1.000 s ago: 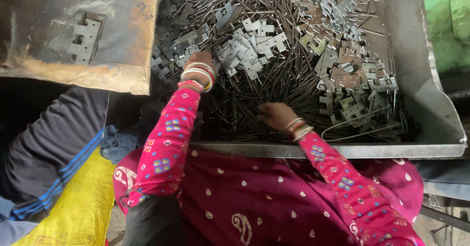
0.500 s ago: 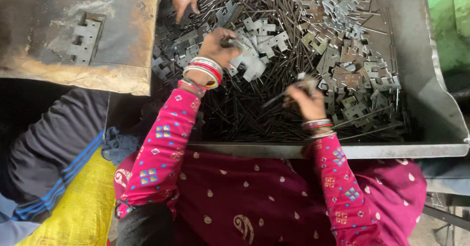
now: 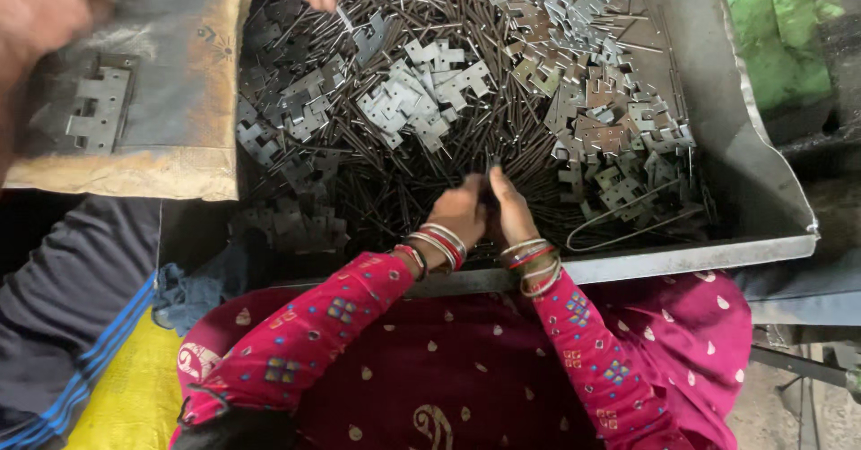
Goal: The person sits on the floor and repeatedly picks up metal rods and small metal plates from a large bin. They insert the rods into the plates by hand and place the assembled units into a nearby container.
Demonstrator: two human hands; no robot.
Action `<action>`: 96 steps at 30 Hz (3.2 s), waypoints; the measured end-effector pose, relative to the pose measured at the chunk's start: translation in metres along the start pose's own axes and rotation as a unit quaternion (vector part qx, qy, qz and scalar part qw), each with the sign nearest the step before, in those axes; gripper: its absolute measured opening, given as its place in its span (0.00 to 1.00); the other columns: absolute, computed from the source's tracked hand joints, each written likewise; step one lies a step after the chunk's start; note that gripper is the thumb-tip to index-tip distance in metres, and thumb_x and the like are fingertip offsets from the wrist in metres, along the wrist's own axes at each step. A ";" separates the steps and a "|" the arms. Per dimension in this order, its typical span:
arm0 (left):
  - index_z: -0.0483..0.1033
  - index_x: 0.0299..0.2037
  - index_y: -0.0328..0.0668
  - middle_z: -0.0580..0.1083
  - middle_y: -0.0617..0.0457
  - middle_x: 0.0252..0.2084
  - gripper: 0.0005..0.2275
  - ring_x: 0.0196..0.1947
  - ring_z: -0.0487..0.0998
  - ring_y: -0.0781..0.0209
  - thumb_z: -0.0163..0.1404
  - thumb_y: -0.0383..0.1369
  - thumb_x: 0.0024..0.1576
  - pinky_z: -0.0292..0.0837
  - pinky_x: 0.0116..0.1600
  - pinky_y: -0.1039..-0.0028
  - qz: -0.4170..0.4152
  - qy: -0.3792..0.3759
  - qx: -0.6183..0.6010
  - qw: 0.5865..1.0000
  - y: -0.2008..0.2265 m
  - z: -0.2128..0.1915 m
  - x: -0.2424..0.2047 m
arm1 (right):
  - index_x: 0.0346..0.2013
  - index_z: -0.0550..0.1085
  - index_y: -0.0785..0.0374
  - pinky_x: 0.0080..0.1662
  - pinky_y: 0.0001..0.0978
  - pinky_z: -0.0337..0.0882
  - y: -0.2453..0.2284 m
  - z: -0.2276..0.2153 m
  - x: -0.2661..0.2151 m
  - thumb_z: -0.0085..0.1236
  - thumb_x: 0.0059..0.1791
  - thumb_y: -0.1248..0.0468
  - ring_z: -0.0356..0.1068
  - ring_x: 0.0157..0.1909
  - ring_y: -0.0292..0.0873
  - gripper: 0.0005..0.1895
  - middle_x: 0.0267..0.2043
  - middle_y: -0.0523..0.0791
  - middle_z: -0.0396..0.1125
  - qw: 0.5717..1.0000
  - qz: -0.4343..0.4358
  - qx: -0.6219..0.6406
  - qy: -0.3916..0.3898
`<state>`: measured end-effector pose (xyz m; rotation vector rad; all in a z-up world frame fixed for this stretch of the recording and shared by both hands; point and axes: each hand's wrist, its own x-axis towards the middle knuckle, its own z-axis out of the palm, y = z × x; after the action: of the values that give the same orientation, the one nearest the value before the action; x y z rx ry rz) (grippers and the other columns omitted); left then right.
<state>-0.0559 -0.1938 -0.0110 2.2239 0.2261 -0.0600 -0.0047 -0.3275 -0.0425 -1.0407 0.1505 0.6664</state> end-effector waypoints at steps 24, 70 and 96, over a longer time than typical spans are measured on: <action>0.70 0.60 0.48 0.76 0.48 0.56 0.24 0.53 0.76 0.48 0.53 0.46 0.55 0.63 0.55 0.47 -0.129 0.598 0.544 0.575 -0.170 -0.357 0.005 | 0.57 0.70 0.54 0.50 0.51 0.76 -0.102 -0.191 0.062 0.68 0.44 0.52 0.75 0.51 0.57 0.30 0.47 0.51 0.75 0.329 -0.007 -0.944 -0.027; 0.74 0.50 0.30 0.79 0.32 0.43 0.20 0.46 0.81 0.36 0.62 0.30 0.48 0.78 0.49 0.57 -0.002 -0.065 0.285 0.956 -0.096 -0.106 0.076 | 0.41 0.79 0.62 0.48 0.50 0.74 0.053 0.013 0.068 0.65 0.45 0.49 0.75 0.45 0.60 0.21 0.40 0.56 0.75 0.612 -0.089 -0.762 -0.195; 0.65 0.57 0.27 0.77 0.29 0.48 0.28 0.45 0.82 0.35 0.62 0.47 0.66 0.80 0.51 0.53 0.325 0.167 -0.030 0.931 -0.026 -0.042 0.024 | 0.57 0.71 0.65 0.53 0.57 0.73 -0.026 -0.029 0.000 0.52 0.52 0.49 0.75 0.51 0.48 0.26 0.52 0.50 0.74 0.999 0.037 -0.013 -0.030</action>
<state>-0.0386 -0.1420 -0.0082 2.1301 -0.3296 0.6782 0.0159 -0.3606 -0.0380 -1.0422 0.1285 0.7673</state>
